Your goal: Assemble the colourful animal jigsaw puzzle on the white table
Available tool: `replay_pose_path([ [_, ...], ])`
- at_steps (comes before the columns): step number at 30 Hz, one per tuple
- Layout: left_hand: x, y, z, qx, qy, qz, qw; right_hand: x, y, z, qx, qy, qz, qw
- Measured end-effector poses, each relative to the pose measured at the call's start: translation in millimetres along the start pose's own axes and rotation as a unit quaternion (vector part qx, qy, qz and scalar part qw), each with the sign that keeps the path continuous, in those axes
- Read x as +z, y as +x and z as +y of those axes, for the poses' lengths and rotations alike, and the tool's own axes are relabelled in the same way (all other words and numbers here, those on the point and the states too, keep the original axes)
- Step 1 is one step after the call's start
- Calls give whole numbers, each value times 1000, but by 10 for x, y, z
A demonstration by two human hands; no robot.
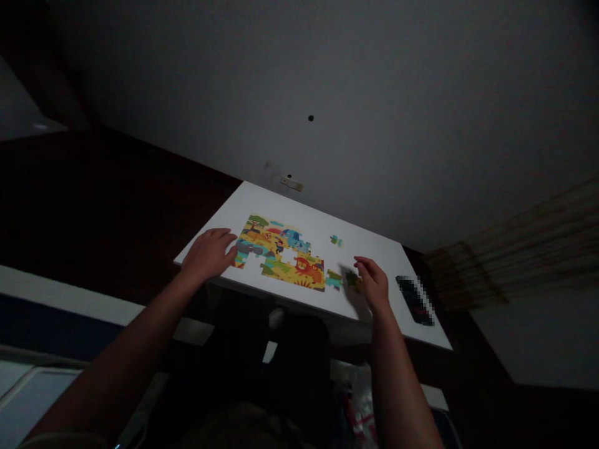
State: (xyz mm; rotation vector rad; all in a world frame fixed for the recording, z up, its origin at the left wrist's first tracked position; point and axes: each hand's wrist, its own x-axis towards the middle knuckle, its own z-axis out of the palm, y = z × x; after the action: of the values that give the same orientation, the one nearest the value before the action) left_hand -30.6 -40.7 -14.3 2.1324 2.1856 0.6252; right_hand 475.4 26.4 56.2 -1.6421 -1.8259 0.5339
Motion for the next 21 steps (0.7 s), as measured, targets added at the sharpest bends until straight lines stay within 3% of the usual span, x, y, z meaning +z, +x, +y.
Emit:
replay_pose_path([
  [6, 38, 77, -123, 0, 16, -21, 1000, 41, -364, 420, 64, -34, 52, 996],
  [10, 7, 85, -121, -21, 17, -22, 999, 69, -374, 476, 51, -56, 21, 997],
  [16, -30, 67, -66, -49, 6, -12, 999, 76, -357, 435, -46, -163, -39, 985],
  [21, -16, 82, -91, -45, -15, -2, 999, 268, -364, 408, -102, -181, -69, 976],
])
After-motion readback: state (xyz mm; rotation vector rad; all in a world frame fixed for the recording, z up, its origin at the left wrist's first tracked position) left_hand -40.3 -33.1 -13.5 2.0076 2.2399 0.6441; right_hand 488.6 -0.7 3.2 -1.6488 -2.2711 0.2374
